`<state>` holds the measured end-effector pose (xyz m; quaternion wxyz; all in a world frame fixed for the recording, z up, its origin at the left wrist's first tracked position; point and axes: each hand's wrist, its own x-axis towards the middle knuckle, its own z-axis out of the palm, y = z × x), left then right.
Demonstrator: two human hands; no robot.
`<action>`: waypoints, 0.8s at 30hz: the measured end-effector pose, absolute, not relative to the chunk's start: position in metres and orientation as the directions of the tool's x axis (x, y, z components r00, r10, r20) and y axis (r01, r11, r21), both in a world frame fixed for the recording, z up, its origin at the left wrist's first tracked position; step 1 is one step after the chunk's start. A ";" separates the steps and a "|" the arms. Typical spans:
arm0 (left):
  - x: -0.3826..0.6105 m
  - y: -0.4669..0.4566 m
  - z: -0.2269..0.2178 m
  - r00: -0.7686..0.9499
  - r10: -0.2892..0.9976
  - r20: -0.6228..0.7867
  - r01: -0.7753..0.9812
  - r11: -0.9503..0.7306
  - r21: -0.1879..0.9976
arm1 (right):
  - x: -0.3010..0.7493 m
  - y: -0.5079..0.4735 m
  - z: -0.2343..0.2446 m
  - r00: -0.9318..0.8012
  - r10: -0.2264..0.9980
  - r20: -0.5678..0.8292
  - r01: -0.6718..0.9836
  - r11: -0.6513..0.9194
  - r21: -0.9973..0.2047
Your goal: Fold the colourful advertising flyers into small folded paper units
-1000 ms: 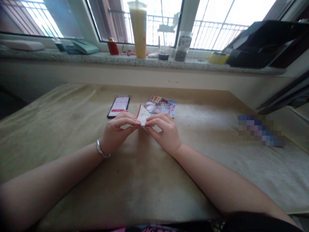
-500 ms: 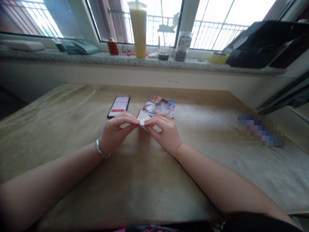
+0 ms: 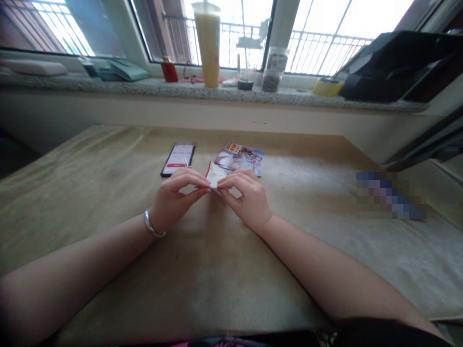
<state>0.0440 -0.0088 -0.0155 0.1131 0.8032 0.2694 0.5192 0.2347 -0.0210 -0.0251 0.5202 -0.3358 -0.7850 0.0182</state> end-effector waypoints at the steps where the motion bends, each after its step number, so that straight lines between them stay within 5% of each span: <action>1: 0.044 -0.008 -0.015 0.316 0.543 0.778 0.325 -0.832 0.449 | 0.235 -0.021 -0.025 -0.236 0.547 0.803 0.507 0.774 -0.378; 6: 0.043 -0.008 -0.015 0.325 0.518 0.791 0.355 -0.842 0.406 | 0.235 -0.021 -0.025 -0.238 0.551 0.800 0.491 0.779 -0.390; 15: 0.041 -0.004 -0.022 0.294 0.617 0.730 0.254 -0.787 0.563 | 0.236 -0.021 -0.024 -0.233 0.570 0.788 0.474 0.774 -0.420; 24: 0.042 -0.007 -0.013 0.413 0.510 0.755 0.496 -0.821 0.283 | 0.234 -0.022 -0.025 -0.258 0.545 0.798 0.508 0.779 -0.368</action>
